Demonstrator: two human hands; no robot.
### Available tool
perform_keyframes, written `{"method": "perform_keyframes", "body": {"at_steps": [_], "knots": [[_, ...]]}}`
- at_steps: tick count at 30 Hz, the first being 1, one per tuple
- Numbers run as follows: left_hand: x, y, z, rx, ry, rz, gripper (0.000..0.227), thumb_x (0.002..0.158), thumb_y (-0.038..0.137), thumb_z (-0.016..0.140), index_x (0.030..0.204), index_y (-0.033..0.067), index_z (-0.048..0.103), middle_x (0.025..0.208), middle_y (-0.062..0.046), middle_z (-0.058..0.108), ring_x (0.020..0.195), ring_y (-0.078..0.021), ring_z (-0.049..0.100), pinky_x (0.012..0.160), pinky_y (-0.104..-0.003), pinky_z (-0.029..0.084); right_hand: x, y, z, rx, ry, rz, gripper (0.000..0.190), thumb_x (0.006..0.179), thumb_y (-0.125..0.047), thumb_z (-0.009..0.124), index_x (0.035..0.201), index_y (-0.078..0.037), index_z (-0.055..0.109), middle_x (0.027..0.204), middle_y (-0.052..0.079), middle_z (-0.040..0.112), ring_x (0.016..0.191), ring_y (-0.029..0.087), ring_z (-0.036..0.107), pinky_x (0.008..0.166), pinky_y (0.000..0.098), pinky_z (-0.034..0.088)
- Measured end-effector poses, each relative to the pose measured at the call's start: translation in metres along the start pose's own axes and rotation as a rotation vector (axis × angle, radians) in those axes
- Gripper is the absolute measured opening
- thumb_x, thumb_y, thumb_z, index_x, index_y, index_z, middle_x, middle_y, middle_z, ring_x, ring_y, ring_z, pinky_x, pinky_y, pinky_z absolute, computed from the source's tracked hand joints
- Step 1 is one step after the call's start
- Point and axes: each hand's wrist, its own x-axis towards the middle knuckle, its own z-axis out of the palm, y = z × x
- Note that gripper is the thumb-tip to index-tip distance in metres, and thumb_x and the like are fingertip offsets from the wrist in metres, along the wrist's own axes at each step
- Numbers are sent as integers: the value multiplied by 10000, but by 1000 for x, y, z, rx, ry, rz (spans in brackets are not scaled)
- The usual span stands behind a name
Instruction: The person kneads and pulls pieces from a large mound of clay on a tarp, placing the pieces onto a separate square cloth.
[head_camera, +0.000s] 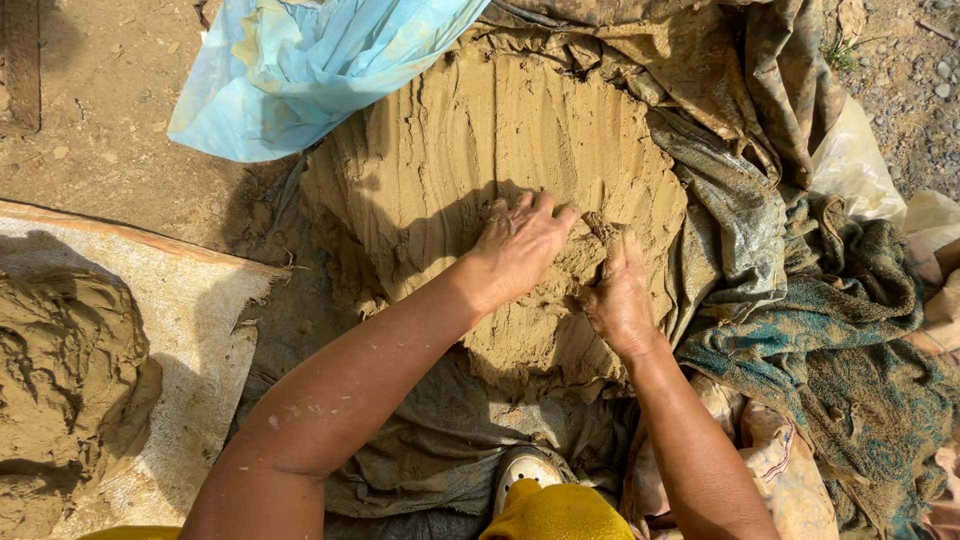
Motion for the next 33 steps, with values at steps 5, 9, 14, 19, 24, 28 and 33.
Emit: {"method": "perform_keyframes", "body": {"at_steps": [5, 9, 14, 19, 24, 28, 33], "knots": [[48, -20, 4, -55, -184, -195, 423, 1069, -164, 376, 1452, -38, 504, 1130, -271, 634, 957, -321, 738, 744, -384, 635, 57, 4, 16, 818, -374, 860, 588, 1021, 80, 462, 1591, -51, 405, 782, 273, 633, 685, 312, 716, 688, 374, 698], [36, 0, 0, -402, -62, -371, 708, 984, -140, 386, 1612, 168, 276, 1303, -281, 468, 946, -263, 702, 669, -333, 617, 54, 5, 25, 655, -169, 599, 732, 756, 295, 403, 1316, -91, 673, 951, 107, 742, 824, 184, 750, 744, 336, 710], [-44, 0, 25, -511, 528, -216, 1526, 540, 302, 1011, 1592, 134, -81, 1427, -363, 268, 1334, -513, 354, 1180, -690, 199, 29, 11, 48, 890, 39, 434, 594, 814, 202, 564, 1343, -63, 613, 1152, 137, 738, 1050, 222, 704, 975, 450, 571], [-14, -30, 107, -230, 262, -346, 1371, 650, 363, 966, 1570, 109, -17, 1640, -308, 137, 1492, -503, 142, 1223, -696, 137, 27, 32, 90, 1762, 125, 859, 232, 1132, -129, 582, 1194, 35, 734, 1144, 147, 798, 1091, 222, 764, 1098, 490, 585], [40, -69, 146, -678, 491, -494, 691, 1113, 348, 569, 1580, 66, 145, 1640, -298, 233, 1536, -500, 191, 1205, -721, 138, 22, 22, 77, 950, -134, 704, 308, 966, -148, 603, 1261, -93, 670, 1054, 178, 752, 873, 356, 650, 1154, 372, 531], [-19, -32, 156, -245, 575, -295, 1034, 767, -20, 817, 1588, 217, 235, 1536, -285, 347, 1457, -508, 317, 1172, -605, 364, -14, -25, 46, 578, 267, 545, 739, 818, -26, 772, 1473, 71, 444, 1482, 322, 416, 1398, 452, 380, 1183, 524, 289], [-126, 19, 108, -205, 788, 13, 938, 673, -6, 833, 1447, 231, 360, 1371, -188, 441, 1299, -420, 491, 1158, -558, 410, -101, -95, -70, 823, 509, 342, 694, 818, 42, 665, 1474, -12, 446, 1426, 184, 554, 1341, 296, 570, 1163, 377, 439]]}}
